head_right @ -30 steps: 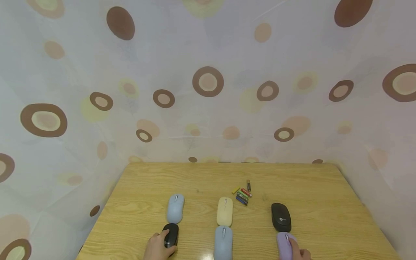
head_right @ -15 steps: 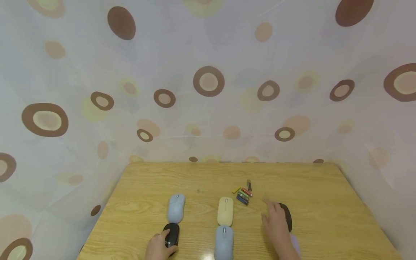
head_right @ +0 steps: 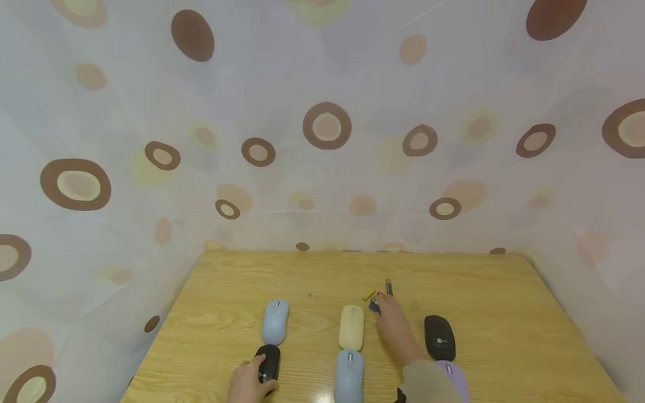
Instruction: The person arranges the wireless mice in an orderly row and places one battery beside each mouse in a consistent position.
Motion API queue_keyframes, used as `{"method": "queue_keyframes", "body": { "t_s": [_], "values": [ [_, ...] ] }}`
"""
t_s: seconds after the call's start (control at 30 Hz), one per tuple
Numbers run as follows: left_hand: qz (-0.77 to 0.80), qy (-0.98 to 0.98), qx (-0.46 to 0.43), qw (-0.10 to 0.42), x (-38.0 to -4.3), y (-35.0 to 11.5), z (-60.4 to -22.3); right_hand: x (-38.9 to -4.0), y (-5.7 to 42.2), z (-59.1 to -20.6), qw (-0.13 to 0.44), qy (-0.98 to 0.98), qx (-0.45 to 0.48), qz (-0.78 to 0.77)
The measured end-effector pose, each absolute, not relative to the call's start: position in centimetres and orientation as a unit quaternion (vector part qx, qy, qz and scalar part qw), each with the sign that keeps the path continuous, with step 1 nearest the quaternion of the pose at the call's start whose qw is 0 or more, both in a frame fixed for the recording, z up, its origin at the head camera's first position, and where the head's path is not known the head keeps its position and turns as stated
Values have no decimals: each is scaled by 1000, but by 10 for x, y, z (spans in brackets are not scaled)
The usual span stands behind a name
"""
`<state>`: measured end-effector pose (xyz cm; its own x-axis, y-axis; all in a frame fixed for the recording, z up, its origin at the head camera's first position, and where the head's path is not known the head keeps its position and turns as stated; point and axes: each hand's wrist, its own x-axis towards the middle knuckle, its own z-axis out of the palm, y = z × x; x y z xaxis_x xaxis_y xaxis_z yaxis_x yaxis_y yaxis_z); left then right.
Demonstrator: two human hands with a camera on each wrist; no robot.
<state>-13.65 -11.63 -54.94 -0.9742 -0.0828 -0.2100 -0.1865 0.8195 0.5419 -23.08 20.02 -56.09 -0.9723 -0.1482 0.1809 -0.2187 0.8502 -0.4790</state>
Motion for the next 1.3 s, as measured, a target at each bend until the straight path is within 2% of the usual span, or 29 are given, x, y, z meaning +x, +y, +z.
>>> {"method": "queue_keyframes", "body": {
  "t_s": [0.27, 0.53, 1.07, 1.3],
  "values": [
    [295, 951, -66, 65, -134, -116, -550, -241, 198, -573, 108, -964, 133, 205],
    [297, 952, -60, 48, -134, -117, -552, -245, 195, -576, 72, -974, 135, 169],
    [302, 951, -56, 44, -133, -117, -552, -242, 190, -580, 68, -971, 137, 186],
    [297, 950, -69, 67, -135, -118, -551, -242, 192, -575, 60, -969, 120, 205]
  ]
}}
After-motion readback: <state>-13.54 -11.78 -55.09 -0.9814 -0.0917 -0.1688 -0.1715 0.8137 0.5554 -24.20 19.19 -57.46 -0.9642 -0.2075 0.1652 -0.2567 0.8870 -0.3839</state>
